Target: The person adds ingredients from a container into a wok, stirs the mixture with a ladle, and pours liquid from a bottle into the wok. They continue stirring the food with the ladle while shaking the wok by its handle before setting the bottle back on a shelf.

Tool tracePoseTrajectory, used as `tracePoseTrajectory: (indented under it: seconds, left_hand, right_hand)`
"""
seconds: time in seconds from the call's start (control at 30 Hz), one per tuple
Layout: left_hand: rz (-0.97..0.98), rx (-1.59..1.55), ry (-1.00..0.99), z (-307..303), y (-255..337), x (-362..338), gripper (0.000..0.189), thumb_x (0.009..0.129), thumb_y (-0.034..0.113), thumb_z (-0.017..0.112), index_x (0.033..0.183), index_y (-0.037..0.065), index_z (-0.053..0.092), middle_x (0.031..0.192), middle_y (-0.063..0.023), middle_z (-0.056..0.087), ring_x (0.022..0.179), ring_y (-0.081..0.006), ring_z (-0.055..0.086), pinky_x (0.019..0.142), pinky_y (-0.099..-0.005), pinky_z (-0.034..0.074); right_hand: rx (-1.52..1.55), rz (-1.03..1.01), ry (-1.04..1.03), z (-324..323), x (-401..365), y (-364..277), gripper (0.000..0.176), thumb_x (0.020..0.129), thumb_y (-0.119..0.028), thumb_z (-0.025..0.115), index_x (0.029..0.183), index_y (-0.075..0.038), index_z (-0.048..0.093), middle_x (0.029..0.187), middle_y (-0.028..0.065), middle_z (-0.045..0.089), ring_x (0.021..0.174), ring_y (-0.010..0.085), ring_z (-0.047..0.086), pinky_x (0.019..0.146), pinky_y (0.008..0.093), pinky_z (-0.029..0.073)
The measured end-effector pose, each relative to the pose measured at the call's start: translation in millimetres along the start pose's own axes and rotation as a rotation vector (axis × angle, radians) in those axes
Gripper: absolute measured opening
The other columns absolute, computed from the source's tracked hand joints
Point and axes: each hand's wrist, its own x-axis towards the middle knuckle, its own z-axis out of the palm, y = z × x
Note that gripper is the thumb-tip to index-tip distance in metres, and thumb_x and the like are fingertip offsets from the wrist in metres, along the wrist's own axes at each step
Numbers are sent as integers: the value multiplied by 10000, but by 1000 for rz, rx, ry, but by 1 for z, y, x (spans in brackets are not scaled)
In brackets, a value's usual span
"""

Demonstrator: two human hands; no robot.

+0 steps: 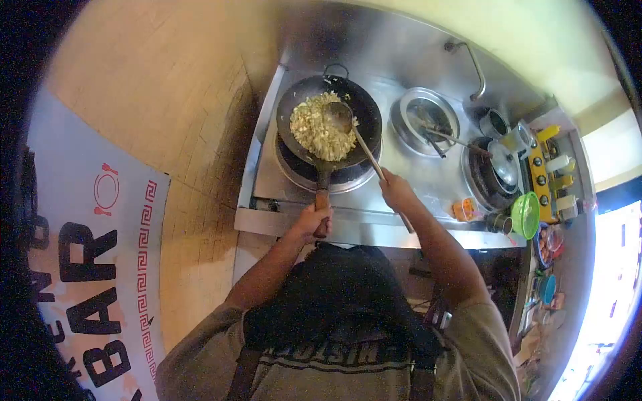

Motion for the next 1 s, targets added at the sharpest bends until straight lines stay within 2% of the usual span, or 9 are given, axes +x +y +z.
tracePoseTrajectory:
  seconds: [0.1, 0.23, 0.27, 0.4, 0.5, 0.7, 0.83, 0.97, 1.0]
  left_hand:
    - [5, -3, 21, -2, 1, -2, 207, 821, 102, 643, 911, 54, 463, 642, -57, 518, 480, -171, 532, 421, -330, 464]
    - [33, 4, -5, 2, 5, -3, 190, 826, 102, 637, 906, 61, 469, 642, -44, 512, 485, -167, 536, 418, -331, 464]
    - [32, -16, -9, 4, 5, -9, 186, 827, 103, 636, 904, 62, 471, 642, -41, 512, 486, -166, 538, 418, -331, 464]
    - [34, -26, -41, -6, 0, -3, 175, 838, 100, 622, 938, 78, 479, 685, -38, 521, 513, -164, 551, 446, -330, 480]
    - [39, 7, -15, -8, -1, -4, 177, 828, 96, 632, 902, 67, 474, 654, -43, 524, 496, -166, 546, 423, -324, 472]
    - [27, -6, 9, -5, -1, 1, 190, 821, 95, 641, 908, 64, 474, 652, -48, 525, 497, -168, 546, 421, -325, 471]
    - [22, -49, -12, -3, 0, 0, 196, 817, 96, 644, 911, 63, 475, 653, -46, 524, 493, -164, 541, 409, -325, 465]
    - [21, 27, 9, -6, 0, 1, 180, 816, 89, 640, 897, 66, 480, 655, -38, 519, 496, -163, 538, 398, -327, 460]
    - [-2, 13, 25, -5, -6, -6, 173, 818, 91, 638, 890, 67, 483, 654, -37, 518, 496, -163, 538, 400, -326, 461]
  right_hand:
    - [609, 409, -202, -33, 9, -29, 415, 948, -251, 427, 1349, -145, 440, 601, 33, 468, 410, 117, 445, 360, 279, 408]
    - [894, 445, -343, -21, 36, -32, 422, 949, -273, 436, 1359, -171, 447, 634, 35, 468, 403, 90, 409, 361, 253, 385]
    - [840, 488, -300, -1, 46, -23, 417, 945, -279, 454, 1346, -166, 463, 628, 59, 483, 409, 109, 437, 364, 268, 393]
    - [76, 71, 11, 20, 51, 27, 425, 938, -236, 453, 1351, -135, 446, 616, 85, 515, 421, 151, 486, 370, 309, 428]
    - [360, 355, -169, -11, 16, -13, 418, 943, -228, 449, 1352, -144, 447, 622, 73, 509, 407, 140, 470, 359, 296, 417]
    - [826, 531, -383, -7, 6, -29, 415, 937, -271, 489, 1337, -163, 459, 690, 40, 479, 404, 90, 405, 341, 242, 367]
    - [120, 207, -110, 5, 27, -27, 373, 933, -240, 484, 1293, -145, 506, 588, 68, 515, 405, 151, 489, 361, 314, 419]
    - [183, 329, -198, -9, 11, -13, 392, 916, -223, 471, 1295, -123, 475, 738, 200, 632, 548, 273, 634, 478, 409, 521]
    - [52, 178, -86, 5, 10, 8, 403, 917, -227, 475, 1304, -117, 468, 724, 185, 627, 530, 256, 622, 467, 398, 516]
